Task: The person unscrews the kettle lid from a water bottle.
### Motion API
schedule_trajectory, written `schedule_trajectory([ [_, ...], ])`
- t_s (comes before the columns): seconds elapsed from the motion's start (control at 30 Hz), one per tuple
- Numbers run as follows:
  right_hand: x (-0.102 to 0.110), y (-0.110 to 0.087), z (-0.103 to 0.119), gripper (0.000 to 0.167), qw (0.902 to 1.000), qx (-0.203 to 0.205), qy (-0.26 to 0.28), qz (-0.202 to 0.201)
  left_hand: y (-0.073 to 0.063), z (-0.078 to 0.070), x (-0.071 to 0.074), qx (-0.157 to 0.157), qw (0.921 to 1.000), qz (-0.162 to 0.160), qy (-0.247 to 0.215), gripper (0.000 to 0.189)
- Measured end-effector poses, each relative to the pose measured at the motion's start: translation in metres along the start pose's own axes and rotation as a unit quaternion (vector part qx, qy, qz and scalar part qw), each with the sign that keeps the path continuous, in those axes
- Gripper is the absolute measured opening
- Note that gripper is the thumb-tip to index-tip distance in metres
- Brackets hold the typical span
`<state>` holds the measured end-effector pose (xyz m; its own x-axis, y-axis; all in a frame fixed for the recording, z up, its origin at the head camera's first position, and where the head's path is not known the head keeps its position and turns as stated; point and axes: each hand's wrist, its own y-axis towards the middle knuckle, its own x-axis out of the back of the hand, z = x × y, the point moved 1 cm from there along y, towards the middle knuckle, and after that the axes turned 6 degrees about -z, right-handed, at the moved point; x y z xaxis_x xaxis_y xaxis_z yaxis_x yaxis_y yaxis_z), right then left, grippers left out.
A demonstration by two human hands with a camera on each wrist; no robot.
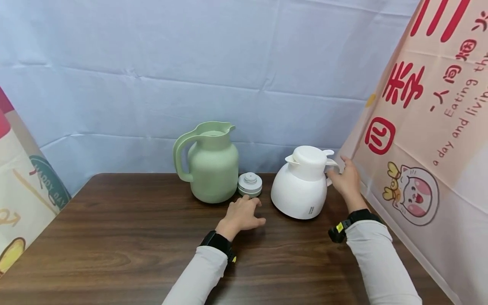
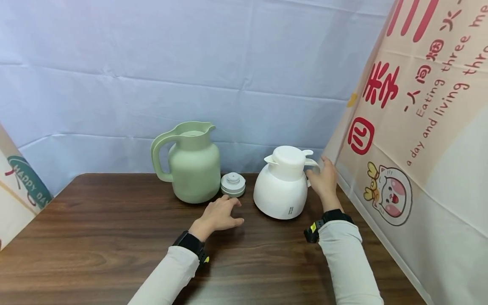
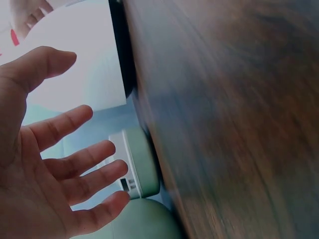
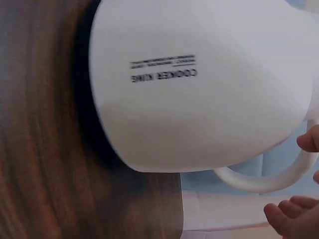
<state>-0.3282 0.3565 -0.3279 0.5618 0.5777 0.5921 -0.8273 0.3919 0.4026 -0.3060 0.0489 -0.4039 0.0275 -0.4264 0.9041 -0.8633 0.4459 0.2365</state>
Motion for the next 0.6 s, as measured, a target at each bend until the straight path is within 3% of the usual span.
schedule_trajectory([
  [0.2,-0.006,0.007,0.001,0.062,0.9995,0.015,0.025,0.010,0.004,-0.008,-0.005,-0.004,1.0000,0.004,-0.003,0.045],
  [0.6,-0.005,0.004,-0.009,0.029,0.9995,0.014,-0.027,-0.006,0.008,-0.018,-0.006,-0.014,0.9998,0.012,-0.011,0.046],
])
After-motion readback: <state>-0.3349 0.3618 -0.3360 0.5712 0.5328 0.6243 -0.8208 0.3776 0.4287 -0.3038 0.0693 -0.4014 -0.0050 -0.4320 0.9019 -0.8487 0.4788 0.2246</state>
